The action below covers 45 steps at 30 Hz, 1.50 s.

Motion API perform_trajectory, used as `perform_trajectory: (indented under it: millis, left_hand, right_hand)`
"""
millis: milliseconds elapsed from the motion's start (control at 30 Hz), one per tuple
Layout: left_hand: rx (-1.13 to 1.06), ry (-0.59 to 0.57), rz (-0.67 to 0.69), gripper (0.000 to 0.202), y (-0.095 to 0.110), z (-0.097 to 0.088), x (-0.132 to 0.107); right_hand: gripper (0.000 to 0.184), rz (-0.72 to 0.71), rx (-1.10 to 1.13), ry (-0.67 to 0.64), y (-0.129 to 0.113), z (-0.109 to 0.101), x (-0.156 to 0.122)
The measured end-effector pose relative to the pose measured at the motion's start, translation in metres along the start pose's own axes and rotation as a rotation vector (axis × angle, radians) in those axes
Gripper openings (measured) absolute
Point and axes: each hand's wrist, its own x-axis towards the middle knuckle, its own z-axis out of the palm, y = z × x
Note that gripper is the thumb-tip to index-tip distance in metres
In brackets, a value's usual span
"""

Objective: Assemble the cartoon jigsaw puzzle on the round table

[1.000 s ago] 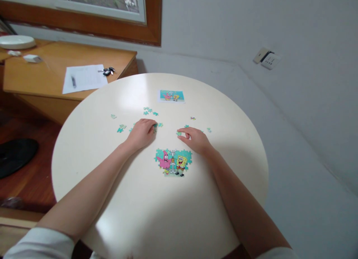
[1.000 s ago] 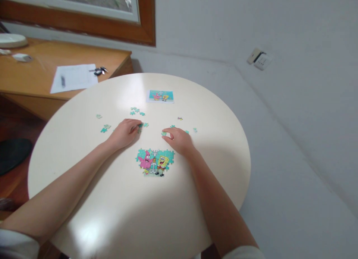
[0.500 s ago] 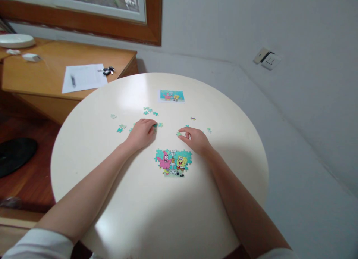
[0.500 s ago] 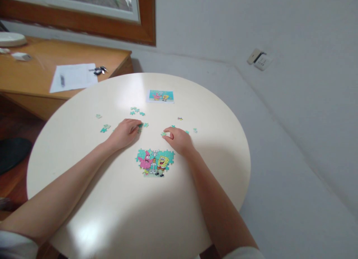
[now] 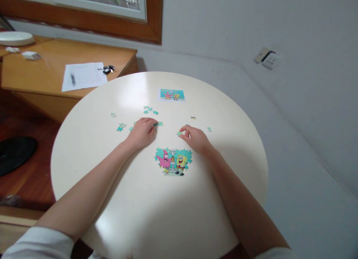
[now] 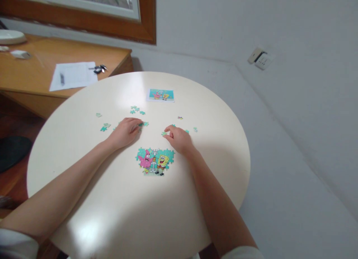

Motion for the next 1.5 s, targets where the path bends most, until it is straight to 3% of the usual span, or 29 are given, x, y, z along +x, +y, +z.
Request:
perform_trajectory:
  millis: [367, 667, 1000, 1233, 1500]
  left_hand:
    - [0.013, -0.009, -0.006, 0.040, -0.002, 0.002, 0.000]
    - [0.006, -0.014, -0.027, 0.040, -0.001, 0.001, -0.001]
    - [0.009, -0.021, -0.029, 0.040, 0.001, 0.000, -0.001]
    - [0.012, -0.017, -0.023, 0.041, 0.002, -0.001, -0.001]
    - [-0.001, 0.000, -0.045, 0.040, 0.005, -0.003, -0.001]
  right_hand:
    - [0.013, -0.004, 0.046, -0.029, -0.002, -0.003, -0.002]
    - [0.014, -0.091, 0.130, 0.081, 0.001, -0.001, -0.002]
    - [0.015, -0.033, 0.361, 0.045, 0.005, 0.005, 0.000]
    - [0.014, -0.100, 0.471, 0.079, -0.001, 0.005, 0.001]
    - [0.013, -0.184, 0.546, -0.050, -0.022, 0.003, -0.007]
